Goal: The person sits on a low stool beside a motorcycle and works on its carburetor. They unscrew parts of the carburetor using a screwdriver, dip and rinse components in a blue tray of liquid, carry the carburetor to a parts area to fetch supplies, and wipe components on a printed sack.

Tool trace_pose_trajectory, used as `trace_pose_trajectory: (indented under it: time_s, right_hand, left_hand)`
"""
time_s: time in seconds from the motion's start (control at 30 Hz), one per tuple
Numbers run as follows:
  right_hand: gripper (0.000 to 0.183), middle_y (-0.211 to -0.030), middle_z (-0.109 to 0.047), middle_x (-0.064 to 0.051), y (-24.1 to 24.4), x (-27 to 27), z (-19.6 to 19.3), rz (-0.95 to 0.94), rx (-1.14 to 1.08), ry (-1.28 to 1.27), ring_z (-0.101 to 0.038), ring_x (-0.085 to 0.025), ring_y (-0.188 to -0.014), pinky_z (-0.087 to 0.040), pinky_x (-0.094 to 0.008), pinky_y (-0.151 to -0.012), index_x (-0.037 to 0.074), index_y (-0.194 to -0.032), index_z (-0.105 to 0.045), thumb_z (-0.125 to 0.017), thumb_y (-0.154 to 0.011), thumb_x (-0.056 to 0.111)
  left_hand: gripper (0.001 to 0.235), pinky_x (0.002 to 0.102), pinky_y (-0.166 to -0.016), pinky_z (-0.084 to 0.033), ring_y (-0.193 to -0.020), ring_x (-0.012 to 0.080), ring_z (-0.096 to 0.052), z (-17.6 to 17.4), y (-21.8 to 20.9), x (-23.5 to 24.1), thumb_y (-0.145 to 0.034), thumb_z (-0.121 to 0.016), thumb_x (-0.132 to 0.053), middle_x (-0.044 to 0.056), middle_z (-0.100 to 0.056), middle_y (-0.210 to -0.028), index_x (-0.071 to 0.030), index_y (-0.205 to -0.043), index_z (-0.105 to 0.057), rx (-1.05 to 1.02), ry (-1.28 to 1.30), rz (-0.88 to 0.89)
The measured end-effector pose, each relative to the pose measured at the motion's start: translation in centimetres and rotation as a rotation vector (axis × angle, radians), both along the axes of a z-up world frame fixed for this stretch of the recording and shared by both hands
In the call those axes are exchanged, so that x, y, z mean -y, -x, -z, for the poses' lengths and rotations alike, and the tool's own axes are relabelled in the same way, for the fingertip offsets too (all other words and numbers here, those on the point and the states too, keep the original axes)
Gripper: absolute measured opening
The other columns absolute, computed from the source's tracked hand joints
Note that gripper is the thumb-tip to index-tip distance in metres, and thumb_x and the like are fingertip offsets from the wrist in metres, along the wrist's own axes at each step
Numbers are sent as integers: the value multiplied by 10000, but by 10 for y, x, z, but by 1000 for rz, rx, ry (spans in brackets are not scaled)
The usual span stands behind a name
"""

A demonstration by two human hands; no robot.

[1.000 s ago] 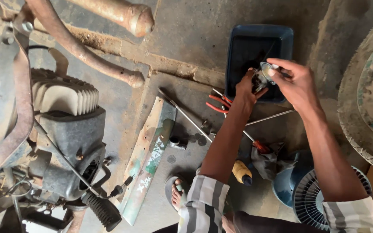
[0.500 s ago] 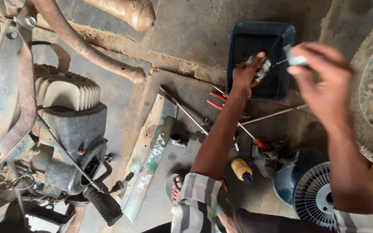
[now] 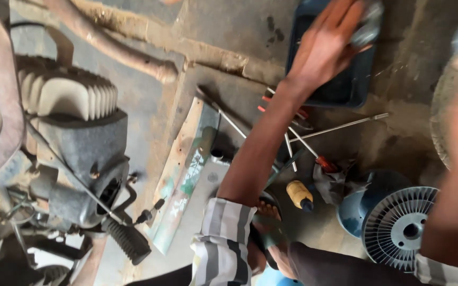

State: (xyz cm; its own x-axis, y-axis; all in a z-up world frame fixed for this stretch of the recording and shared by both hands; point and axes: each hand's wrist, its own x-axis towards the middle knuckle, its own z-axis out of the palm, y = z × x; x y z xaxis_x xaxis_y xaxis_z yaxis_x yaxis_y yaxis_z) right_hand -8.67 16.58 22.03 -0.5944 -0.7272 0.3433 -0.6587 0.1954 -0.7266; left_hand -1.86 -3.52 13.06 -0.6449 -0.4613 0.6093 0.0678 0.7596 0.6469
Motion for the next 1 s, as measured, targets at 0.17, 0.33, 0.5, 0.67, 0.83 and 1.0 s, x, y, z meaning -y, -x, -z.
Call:
trace_pose_trajectory:
  time_s: [0.17,0.33,0.5,0.67,0.83,1.0]
  right_hand:
    - [224,-1323,-637,-127,15,-2,36,52,527,167,-684,-263,-1157,-607,-447,-997,67,-1350,-615,-642,-1136,127]
    - [204,-1282,-649,-96,46,-21,127,92,969,304,-681,-233,-1118,-596,-482,-1003,121,-1347,-574,-602,-1157,191]
    - [406,-861,-679,-70,82,-48,211,649,1436,236,-690,-264,-748,-535,-363,-612,117,-1061,-624,-718,-996,507]
    - [405,-933,-720,0,69,-49,210,759,867,-256,-686,-191,-795,-548,-348,-634,160,-1067,-670,-924,-874,409]
    - [431,-943,-703,-39,104,-73,266,682,1008,-478,-680,-204,-779,-537,-333,-618,158,-1049,-698,-951,-821,422]
    - [379,-935,-687,19,154,-90,345,512,961,-634,-648,-135,-724,-511,-354,-568,187,-1052,-700,-927,-868,429]
  left_hand:
    - [588,469,-881,-579,-1097,369,-630,18,22,6,-834,-872,-239,121,-605,-1181,-94,-1284,-521,-45,28,-75]
    - [618,435,-829,-590,-1023,336,-669,19,-24,8,-762,-899,-326,106,-626,-1147,-113,-1220,-544,-168,-81,-189]
    - [691,355,-927,-629,-991,194,-734,38,-54,11,-742,-922,-408,88,-716,-1055,-73,-1227,-561,-276,-665,-125]
    - [712,405,-990,-591,-1074,232,-719,63,-69,16,-768,-877,-469,123,-730,-1138,-44,-1279,-623,-274,-1124,-27]
    - [763,458,-924,-616,-1043,252,-720,47,-81,15,-791,-807,-560,165,-719,-1126,9,-1271,-638,-266,-1454,90]
    - [891,420,-769,-701,-857,291,-810,-8,-97,12,-750,-761,-702,217,-771,-951,105,-1123,-701,-36,-1370,55]
